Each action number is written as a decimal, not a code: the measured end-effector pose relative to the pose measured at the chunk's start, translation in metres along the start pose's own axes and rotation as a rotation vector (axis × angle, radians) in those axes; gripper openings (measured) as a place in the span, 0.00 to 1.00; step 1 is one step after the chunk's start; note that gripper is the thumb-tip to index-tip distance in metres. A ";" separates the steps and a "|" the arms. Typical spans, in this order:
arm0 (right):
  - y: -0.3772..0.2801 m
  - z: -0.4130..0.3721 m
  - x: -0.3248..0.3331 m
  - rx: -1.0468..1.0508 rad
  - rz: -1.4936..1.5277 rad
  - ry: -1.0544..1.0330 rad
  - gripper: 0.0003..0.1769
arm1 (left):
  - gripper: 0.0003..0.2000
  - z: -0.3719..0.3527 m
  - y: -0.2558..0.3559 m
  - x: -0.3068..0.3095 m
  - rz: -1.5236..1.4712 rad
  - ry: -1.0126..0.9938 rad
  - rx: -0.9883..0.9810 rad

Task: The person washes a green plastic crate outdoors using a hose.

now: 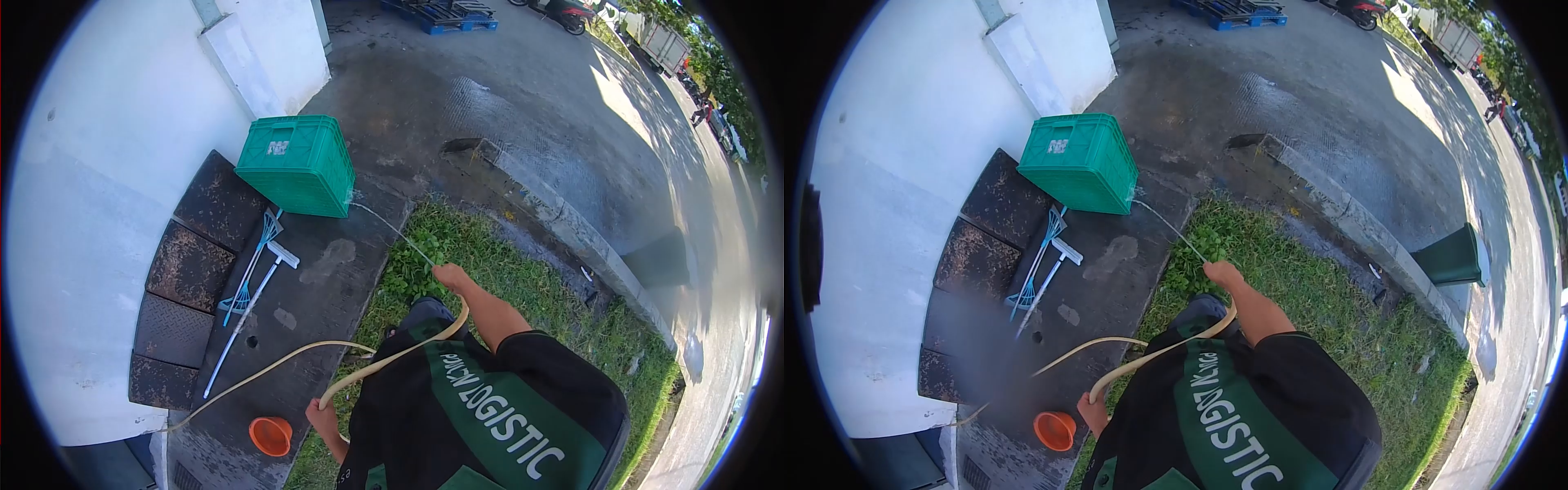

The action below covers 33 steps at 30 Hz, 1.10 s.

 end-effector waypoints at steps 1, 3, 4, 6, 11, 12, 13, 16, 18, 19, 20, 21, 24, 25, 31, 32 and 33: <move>0.003 0.001 -0.003 -0.014 0.008 -0.034 0.30 | 0.11 -0.001 -0.002 0.001 0.003 -0.002 0.008; 0.007 0.002 -0.004 -0.054 -0.011 -0.058 0.29 | 0.11 -0.002 0.000 0.001 -0.003 0.001 0.019; 0.009 0.003 -0.004 -0.095 -0.028 -0.078 0.33 | 0.11 -0.002 0.001 0.001 -0.011 0.002 0.027; 0.006 -0.001 -0.001 -0.100 -0.020 -0.066 0.33 | 0.11 -0.002 -0.003 0.000 -0.026 0.008 0.039; -0.001 -0.005 -0.001 -0.097 -0.016 -0.113 0.32 | 0.12 -0.001 -0.005 0.000 -0.043 0.001 0.016; -0.002 -0.003 0.001 -0.096 -0.006 -0.091 0.32 | 0.13 -0.002 -0.002 -0.001 -0.041 -0.001 -0.003; -0.001 -0.002 0.002 -0.098 0.003 -0.071 0.32 | 0.15 -0.003 0.001 0.000 -0.037 -0.005 -0.019; -0.004 0.005 0.002 -0.037 -0.014 0.003 0.32 | 0.12 -0.004 -0.002 0.000 -0.032 -0.009 0.025; -0.004 0.008 0.004 -0.042 0.020 0.038 0.32 | 0.12 -0.003 -0.004 -0.001 -0.018 -0.010 0.017; -0.002 0.009 0.005 -0.049 0.053 0.072 0.32 | 0.12 -0.004 -0.006 0.000 -0.003 -0.012 0.011; -0.003 0.006 0.006 -0.053 0.053 0.068 0.32 | 0.12 -0.005 -0.002 0.001 0.001 -0.013 0.013; -0.004 0.003 0.002 -0.065 0.014 -0.033 0.31 | 0.12 -0.006 0.001 0.001 -0.017 -0.022 0.030; 0.000 0.002 -0.001 -0.092 -0.004 -0.104 0.32 | 0.12 -0.007 0.006 -0.002 -0.033 -0.032 0.050; 0.002 0.003 0.001 -0.107 0.013 -0.075 0.33 | 0.12 -0.008 0.007 -0.002 -0.030 -0.031 0.057; 0.002 -0.001 0.000 -0.079 0.012 -0.088 0.34 | 0.13 -0.005 -0.009 -0.005 -0.034 -0.055 0.063; 0.003 0.003 -0.001 -0.080 0.014 -0.088 0.34 | 0.13 -0.003 -0.009 -0.006 -0.033 -0.056 0.062; 0.005 0.006 -0.004 -0.085 0.000 -0.098 0.33 | 0.13 -0.003 -0.009 -0.006 -0.019 -0.057 0.065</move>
Point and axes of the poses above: each hand's wrist, its own z-axis towards the middle knuckle, its own x-axis out of the back of the hand, y = z × x, the point moved 7 cm from there along z, towards the middle knuckle, and after that the axes turned 5 degrees about -x, right-handed, at the moved point
